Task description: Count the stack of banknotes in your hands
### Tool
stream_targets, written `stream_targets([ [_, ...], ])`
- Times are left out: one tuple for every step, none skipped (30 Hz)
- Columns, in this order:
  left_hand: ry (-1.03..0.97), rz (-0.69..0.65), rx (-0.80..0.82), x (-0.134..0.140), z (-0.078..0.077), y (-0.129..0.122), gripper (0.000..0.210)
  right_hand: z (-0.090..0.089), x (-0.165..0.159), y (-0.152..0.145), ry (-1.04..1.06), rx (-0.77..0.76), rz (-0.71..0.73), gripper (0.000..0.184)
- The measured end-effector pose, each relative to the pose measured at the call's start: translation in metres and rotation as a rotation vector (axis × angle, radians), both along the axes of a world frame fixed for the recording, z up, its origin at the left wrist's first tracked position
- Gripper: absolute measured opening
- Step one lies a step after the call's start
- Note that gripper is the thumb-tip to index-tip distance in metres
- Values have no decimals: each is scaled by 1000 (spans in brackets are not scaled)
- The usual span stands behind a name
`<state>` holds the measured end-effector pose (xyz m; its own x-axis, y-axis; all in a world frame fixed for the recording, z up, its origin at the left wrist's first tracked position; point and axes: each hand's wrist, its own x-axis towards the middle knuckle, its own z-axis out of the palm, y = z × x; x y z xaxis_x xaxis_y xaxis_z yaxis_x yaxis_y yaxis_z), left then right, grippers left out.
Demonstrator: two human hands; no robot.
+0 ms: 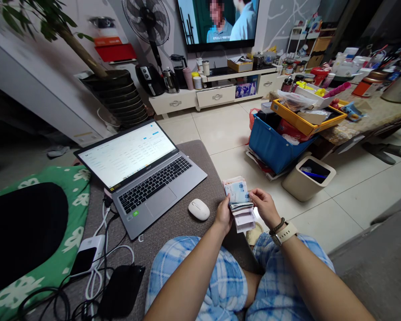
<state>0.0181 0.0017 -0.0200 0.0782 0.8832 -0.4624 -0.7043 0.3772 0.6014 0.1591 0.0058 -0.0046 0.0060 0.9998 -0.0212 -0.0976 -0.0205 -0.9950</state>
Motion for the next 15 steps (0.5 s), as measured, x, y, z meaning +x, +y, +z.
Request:
stream_targets([
  [0, 0, 0, 0, 0, 0, 32, 0, 0, 0, 1, 3, 1, 32],
  [1, 2, 0, 0, 0, 0, 32, 0, 0, 0, 2, 5, 2, 32],
  [2, 6, 0, 0, 0, 0, 32, 0, 0, 0, 2, 6, 3, 32],
  [2, 10, -1, 0, -1, 0, 31, -1, 0, 0, 2, 6, 4, 32],
  [2, 12, -1, 0, -2, 0, 31, -1, 1, 0, 1, 4, 5, 32],
  [1, 13, 0, 0, -2, 0, 31, -1, 1, 0, 0, 3, 6, 31],
  [1, 14, 0, 0, -3, 0, 30, -1, 1, 0, -3, 2, 6, 32],
  [1, 14, 0, 0, -3, 0, 30, -1, 1, 0, -5, 1, 6, 32],
  [2, 13, 1, 0, -3, 0, 29, -1, 1, 1, -7, -1, 7, 32],
  [4, 12, 2, 0, -3, 0, 29, -1, 1, 1, -7, -3, 8, 32],
  [6, 10, 2, 0, -2, 0, 30, -1, 1, 1, -6, -5, 9, 32],
  [7, 8, 3, 0, -1, 0, 30, -1, 1, 0, -5, -6, 9, 32],
  [7, 4, 4, 0, -1, 0, 31, -1, 0, 0, -4, -5, 9, 32],
  [7, 1, 6, 0, 0, 0, 31, -1, 0, 0, -4, -3, 9, 31],
  [6, 0, 9, 0, 0, 0, 32, 0, 0, 0, -4, 0, 8, 31],
])
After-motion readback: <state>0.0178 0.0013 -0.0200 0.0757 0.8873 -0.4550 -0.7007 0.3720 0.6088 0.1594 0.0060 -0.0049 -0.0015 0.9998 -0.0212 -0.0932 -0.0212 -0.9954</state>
